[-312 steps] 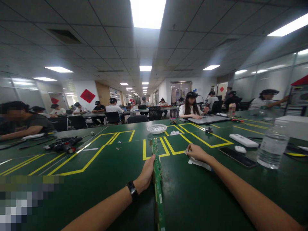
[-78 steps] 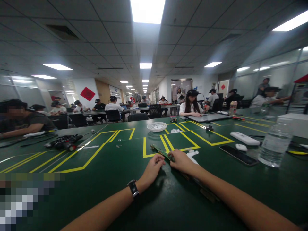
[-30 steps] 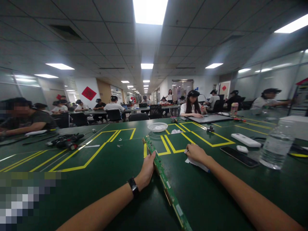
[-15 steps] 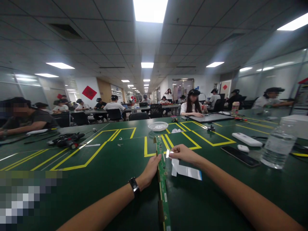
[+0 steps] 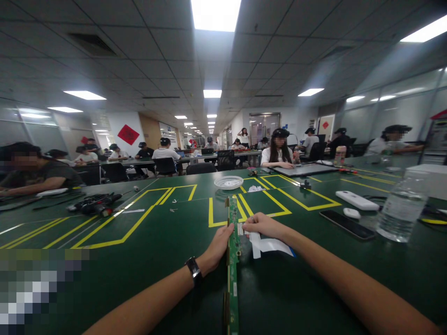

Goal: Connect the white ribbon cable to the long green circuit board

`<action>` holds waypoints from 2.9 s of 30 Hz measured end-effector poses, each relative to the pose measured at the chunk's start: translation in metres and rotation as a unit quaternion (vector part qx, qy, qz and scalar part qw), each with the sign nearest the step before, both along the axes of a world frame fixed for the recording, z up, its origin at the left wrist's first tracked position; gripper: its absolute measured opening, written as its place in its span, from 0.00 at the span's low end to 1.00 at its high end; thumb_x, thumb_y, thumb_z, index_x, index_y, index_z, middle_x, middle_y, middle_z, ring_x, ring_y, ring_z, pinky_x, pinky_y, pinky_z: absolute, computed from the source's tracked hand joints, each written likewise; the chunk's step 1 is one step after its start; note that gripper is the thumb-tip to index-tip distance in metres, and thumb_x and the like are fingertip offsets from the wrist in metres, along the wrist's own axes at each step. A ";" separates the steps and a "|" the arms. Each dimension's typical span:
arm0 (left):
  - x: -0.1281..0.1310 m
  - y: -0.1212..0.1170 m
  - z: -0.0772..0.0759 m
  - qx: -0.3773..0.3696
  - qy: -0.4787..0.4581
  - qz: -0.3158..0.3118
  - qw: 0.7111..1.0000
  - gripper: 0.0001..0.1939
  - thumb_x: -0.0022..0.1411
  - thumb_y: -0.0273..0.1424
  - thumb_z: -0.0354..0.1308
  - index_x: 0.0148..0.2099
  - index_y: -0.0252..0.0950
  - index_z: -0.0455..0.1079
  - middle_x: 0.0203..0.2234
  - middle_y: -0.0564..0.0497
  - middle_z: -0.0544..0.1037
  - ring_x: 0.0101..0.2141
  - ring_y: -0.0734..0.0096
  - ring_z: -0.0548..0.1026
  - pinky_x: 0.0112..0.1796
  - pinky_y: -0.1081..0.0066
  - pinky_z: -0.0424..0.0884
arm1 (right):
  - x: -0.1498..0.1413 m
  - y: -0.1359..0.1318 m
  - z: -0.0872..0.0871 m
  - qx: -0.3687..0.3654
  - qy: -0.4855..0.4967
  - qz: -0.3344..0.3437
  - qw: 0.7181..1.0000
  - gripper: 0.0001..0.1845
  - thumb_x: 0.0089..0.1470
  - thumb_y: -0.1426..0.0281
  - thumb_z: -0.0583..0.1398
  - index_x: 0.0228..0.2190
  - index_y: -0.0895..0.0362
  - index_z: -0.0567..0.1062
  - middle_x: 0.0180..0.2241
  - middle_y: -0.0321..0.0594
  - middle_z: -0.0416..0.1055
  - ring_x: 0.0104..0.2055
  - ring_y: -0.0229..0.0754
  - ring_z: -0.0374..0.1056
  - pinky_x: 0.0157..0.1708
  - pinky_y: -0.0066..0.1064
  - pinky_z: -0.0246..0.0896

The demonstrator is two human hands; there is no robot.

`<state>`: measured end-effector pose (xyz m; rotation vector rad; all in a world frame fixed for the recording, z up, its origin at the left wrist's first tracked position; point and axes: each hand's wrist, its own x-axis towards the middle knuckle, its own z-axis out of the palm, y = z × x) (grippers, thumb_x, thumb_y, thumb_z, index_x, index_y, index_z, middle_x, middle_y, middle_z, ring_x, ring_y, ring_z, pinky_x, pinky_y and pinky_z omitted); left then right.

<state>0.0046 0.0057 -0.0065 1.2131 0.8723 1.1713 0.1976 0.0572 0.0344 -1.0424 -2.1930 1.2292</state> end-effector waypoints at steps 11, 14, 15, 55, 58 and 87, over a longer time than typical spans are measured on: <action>0.000 0.000 0.000 -0.009 -0.012 -0.006 1.000 0.26 0.55 0.51 0.56 0.38 0.30 0.72 0.26 0.49 0.76 0.26 0.73 0.71 0.31 0.74 0.67 | -0.001 0.001 -0.003 -0.040 0.035 -0.010 0.999 0.21 0.47 0.53 0.61 0.22 0.61 0.72 0.19 0.31 0.65 0.20 0.30 0.55 0.20 0.24 0.47; 0.000 -0.001 0.001 -0.007 -0.009 -0.005 1.000 0.27 0.54 0.52 0.56 0.39 0.30 0.72 0.26 0.49 0.76 0.26 0.73 0.72 0.31 0.74 0.67 | -0.001 0.001 -0.002 -0.032 0.026 -0.015 0.999 0.22 0.47 0.53 0.61 0.22 0.61 0.71 0.19 0.31 0.64 0.20 0.30 0.55 0.20 0.24 0.47; 0.000 -0.001 0.001 -0.006 -0.009 -0.004 1.000 0.27 0.55 0.51 0.56 0.39 0.30 0.72 0.26 0.49 0.76 0.26 0.73 0.72 0.31 0.74 0.67 | -0.001 0.000 -0.002 -0.027 0.022 -0.016 0.999 0.22 0.47 0.53 0.61 0.22 0.61 0.71 0.18 0.31 0.64 0.20 0.30 0.55 0.20 0.24 0.47; 0.003 -0.010 0.008 0.030 0.083 -0.056 0.995 0.24 0.59 0.48 0.53 0.44 0.31 0.70 0.27 0.50 0.74 0.29 0.71 0.69 0.36 0.72 0.66 | -0.003 0.001 -0.009 0.032 -0.012 -0.011 0.999 0.22 0.49 0.53 0.59 0.23 0.61 0.73 0.18 0.31 0.64 0.19 0.29 0.54 0.18 0.23 0.45; 0.003 -0.008 0.006 0.049 0.094 -0.035 0.994 0.24 0.61 0.48 0.50 0.46 0.33 0.69 0.35 0.47 0.75 0.35 0.68 0.71 0.38 0.72 0.65 | 0.003 0.008 -0.013 0.017 -0.025 -0.010 0.999 0.22 0.48 0.52 0.59 0.24 0.61 0.74 0.19 0.31 0.64 0.19 0.30 0.54 0.18 0.23 0.46; 0.011 -0.039 0.021 0.437 0.440 -0.125 0.775 0.10 0.64 0.26 0.45 0.44 0.38 0.65 0.40 0.47 0.71 0.42 0.65 0.65 0.45 0.66 0.60 | 0.084 0.049 -0.031 0.308 -0.379 -0.243 0.838 0.19 0.59 0.64 0.49 0.45 0.56 0.73 0.47 0.51 0.68 0.49 0.52 0.63 0.45 0.40 0.57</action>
